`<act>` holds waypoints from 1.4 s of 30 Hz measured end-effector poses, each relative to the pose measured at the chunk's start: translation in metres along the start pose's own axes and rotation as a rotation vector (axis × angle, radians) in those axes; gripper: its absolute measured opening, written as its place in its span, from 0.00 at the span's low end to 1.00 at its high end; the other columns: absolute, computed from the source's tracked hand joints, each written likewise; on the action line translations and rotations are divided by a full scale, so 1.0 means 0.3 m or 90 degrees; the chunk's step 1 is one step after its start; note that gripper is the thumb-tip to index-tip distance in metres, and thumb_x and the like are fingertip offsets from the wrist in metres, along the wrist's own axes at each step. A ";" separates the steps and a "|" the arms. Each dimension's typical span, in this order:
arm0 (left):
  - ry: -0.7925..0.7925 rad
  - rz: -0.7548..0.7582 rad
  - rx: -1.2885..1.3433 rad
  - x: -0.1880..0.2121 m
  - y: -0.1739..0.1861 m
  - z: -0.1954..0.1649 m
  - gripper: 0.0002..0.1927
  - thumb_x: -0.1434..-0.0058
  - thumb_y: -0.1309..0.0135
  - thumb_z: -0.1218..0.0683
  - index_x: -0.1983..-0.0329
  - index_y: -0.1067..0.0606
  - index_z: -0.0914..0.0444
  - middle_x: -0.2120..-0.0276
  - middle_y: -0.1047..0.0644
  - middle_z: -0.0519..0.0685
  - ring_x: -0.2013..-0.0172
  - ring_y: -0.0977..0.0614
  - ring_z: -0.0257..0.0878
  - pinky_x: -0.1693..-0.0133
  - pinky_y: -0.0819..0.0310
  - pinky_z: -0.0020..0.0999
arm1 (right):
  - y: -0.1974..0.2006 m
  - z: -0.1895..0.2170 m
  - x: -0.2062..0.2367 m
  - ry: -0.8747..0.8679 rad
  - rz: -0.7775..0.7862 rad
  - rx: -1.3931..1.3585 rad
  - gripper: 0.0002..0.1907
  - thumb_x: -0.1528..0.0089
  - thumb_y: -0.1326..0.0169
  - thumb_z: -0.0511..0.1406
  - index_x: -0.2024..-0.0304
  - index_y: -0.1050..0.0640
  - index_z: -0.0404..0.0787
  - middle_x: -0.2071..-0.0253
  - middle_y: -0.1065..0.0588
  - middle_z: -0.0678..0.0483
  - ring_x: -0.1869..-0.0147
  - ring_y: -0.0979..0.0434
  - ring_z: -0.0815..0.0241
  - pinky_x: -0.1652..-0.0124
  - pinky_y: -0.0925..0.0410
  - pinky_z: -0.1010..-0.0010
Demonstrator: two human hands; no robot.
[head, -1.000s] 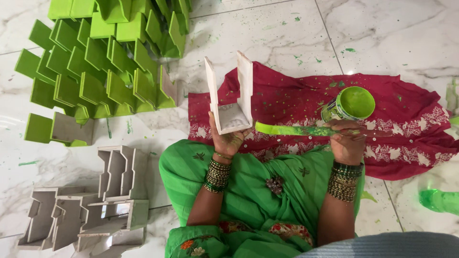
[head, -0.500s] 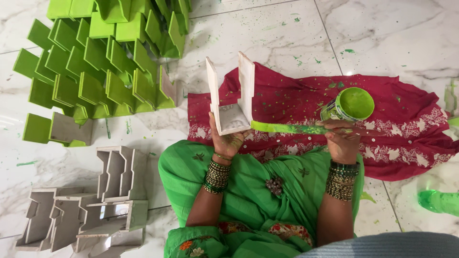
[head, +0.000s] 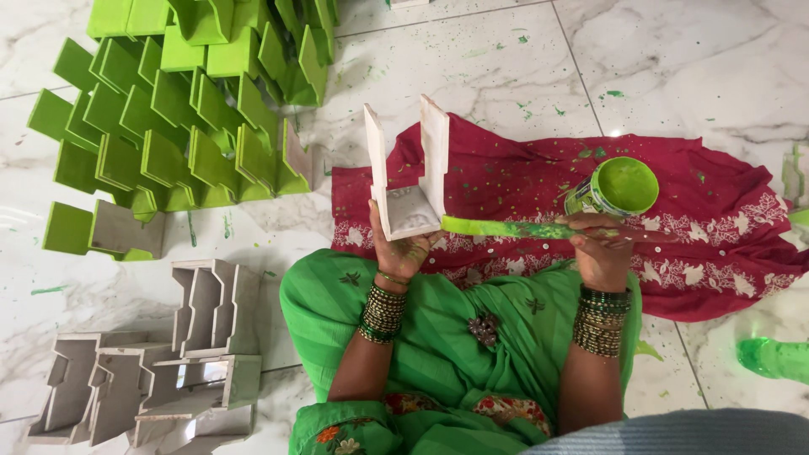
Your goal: The person sits on the floor and paints white foam letter shapes green. They pick up an unpainted foam letter, hold it in one hand, dip a wide brush into a paint can, and brush green paint over the letter's surfaces, placing finished letters with a large stack of already painted green letters.
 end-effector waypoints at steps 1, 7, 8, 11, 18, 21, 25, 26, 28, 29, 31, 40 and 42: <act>0.003 -0.019 -0.011 0.001 0.003 0.001 0.46 0.39 0.58 0.23 0.31 0.35 0.59 0.41 0.26 0.55 0.45 0.21 0.53 0.45 0.25 0.65 | 0.016 0.001 0.003 -0.004 -0.017 -0.004 0.15 0.44 0.37 0.23 0.54 0.21 0.28 0.53 0.20 0.40 0.45 0.19 0.45 0.40 0.27 0.54; -0.003 0.014 0.007 0.005 -0.032 -0.007 0.44 0.34 0.58 0.24 0.29 0.35 0.60 0.38 0.27 0.56 0.42 0.22 0.52 0.43 0.25 0.61 | 0.094 0.019 0.016 0.002 -0.059 -0.029 0.12 0.42 0.38 0.22 0.55 0.21 0.25 0.53 0.20 0.38 0.45 0.20 0.47 0.52 0.30 0.68; -0.001 0.007 0.000 0.004 -0.028 -0.006 0.44 0.35 0.58 0.24 0.29 0.36 0.59 0.39 0.27 0.55 0.42 0.21 0.52 0.43 0.24 0.61 | 0.093 0.016 0.017 0.002 -0.058 -0.036 0.13 0.42 0.38 0.22 0.54 0.21 0.26 0.53 0.21 0.39 0.45 0.20 0.47 0.51 0.30 0.67; 0.000 -0.002 -0.011 0.000 -0.016 -0.005 0.43 0.36 0.58 0.25 0.31 0.36 0.60 0.39 0.26 0.55 0.43 0.21 0.51 0.45 0.23 0.59 | 0.054 0.004 0.015 0.015 -0.036 -0.044 0.15 0.42 0.37 0.22 0.52 0.21 0.27 0.55 0.21 0.41 0.44 0.20 0.49 0.45 0.28 0.61; -0.001 -0.005 -0.006 0.004 -0.023 -0.010 0.43 0.34 0.58 0.26 0.31 0.35 0.62 0.40 0.26 0.56 0.45 0.20 0.51 0.46 0.21 0.57 | -0.002 0.057 -0.003 0.044 -0.045 -0.007 0.16 0.44 0.39 0.21 0.53 0.21 0.28 0.55 0.20 0.41 0.46 0.19 0.47 0.37 0.27 0.51; 0.001 -0.020 -0.007 0.003 -0.027 -0.013 0.43 0.35 0.58 0.26 0.32 0.35 0.63 0.41 0.26 0.57 0.45 0.19 0.51 0.47 0.20 0.56 | -0.004 0.074 -0.003 0.049 -0.049 -0.013 0.16 0.44 0.39 0.21 0.53 0.21 0.28 0.55 0.20 0.41 0.46 0.19 0.48 0.37 0.27 0.51; -0.003 0.017 -0.008 0.004 -0.042 -0.015 0.43 0.32 0.56 0.27 0.31 0.36 0.65 0.42 0.25 0.58 0.48 0.18 0.51 0.51 0.17 0.51 | -0.028 0.046 -0.007 0.024 -0.031 -0.070 0.16 0.43 0.38 0.21 0.52 0.21 0.29 0.53 0.20 0.42 0.43 0.19 0.47 0.36 0.26 0.47; 0.000 0.015 -0.006 0.004 -0.038 -0.014 0.43 0.32 0.56 0.27 0.31 0.35 0.65 0.42 0.25 0.59 0.48 0.18 0.51 0.51 0.17 0.50 | -0.033 0.042 -0.008 0.028 -0.027 -0.049 0.16 0.43 0.39 0.21 0.52 0.21 0.28 0.52 0.20 0.42 0.43 0.19 0.47 0.36 0.27 0.49; 0.005 0.010 0.000 0.005 -0.029 -0.012 0.43 0.32 0.56 0.28 0.31 0.35 0.66 0.42 0.25 0.59 0.49 0.18 0.51 0.51 0.16 0.47 | -0.042 0.039 -0.011 0.034 -0.020 -0.007 0.16 0.43 0.40 0.20 0.51 0.21 0.27 0.51 0.20 0.41 0.43 0.18 0.46 0.36 0.28 0.52; 0.003 0.007 0.002 0.005 -0.025 -0.012 0.43 0.32 0.55 0.28 0.31 0.35 0.66 0.42 0.25 0.59 0.49 0.18 0.51 0.51 0.16 0.46 | -0.040 0.046 -0.011 0.046 -0.024 -0.008 0.16 0.43 0.39 0.21 0.51 0.21 0.28 0.51 0.20 0.41 0.44 0.18 0.46 0.36 0.27 0.52; -0.003 0.000 0.006 0.003 -0.018 -0.014 0.43 0.32 0.55 0.28 0.31 0.35 0.67 0.42 0.25 0.59 0.48 0.17 0.51 0.50 0.17 0.44 | -0.029 0.069 -0.009 0.072 -0.032 -0.011 0.16 0.42 0.38 0.21 0.51 0.22 0.28 0.51 0.20 0.41 0.46 0.18 0.48 0.35 0.27 0.51; 0.007 -0.020 -0.022 0.001 -0.021 -0.011 0.41 0.35 0.56 0.27 0.33 0.34 0.62 0.44 0.25 0.55 0.50 0.17 0.49 0.52 0.17 0.53 | -0.018 0.057 0.005 0.042 -0.034 -0.030 0.16 0.44 0.36 0.22 0.52 0.21 0.27 0.51 0.20 0.41 0.47 0.19 0.47 0.36 0.27 0.50; 0.002 -0.011 -0.011 0.002 -0.025 -0.015 0.41 0.33 0.56 0.27 0.33 0.33 0.63 0.44 0.24 0.56 0.50 0.17 0.49 0.53 0.17 0.52 | -0.024 0.047 0.001 0.039 -0.045 -0.002 0.17 0.44 0.36 0.22 0.52 0.21 0.28 0.52 0.20 0.41 0.45 0.19 0.47 0.36 0.27 0.51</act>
Point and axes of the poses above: each hand's wrist, its own x-axis away from the middle knuckle, its own y-axis out of the back of the hand, z = x × y, the point moved 8 cm from there along -x, towards the middle knuckle
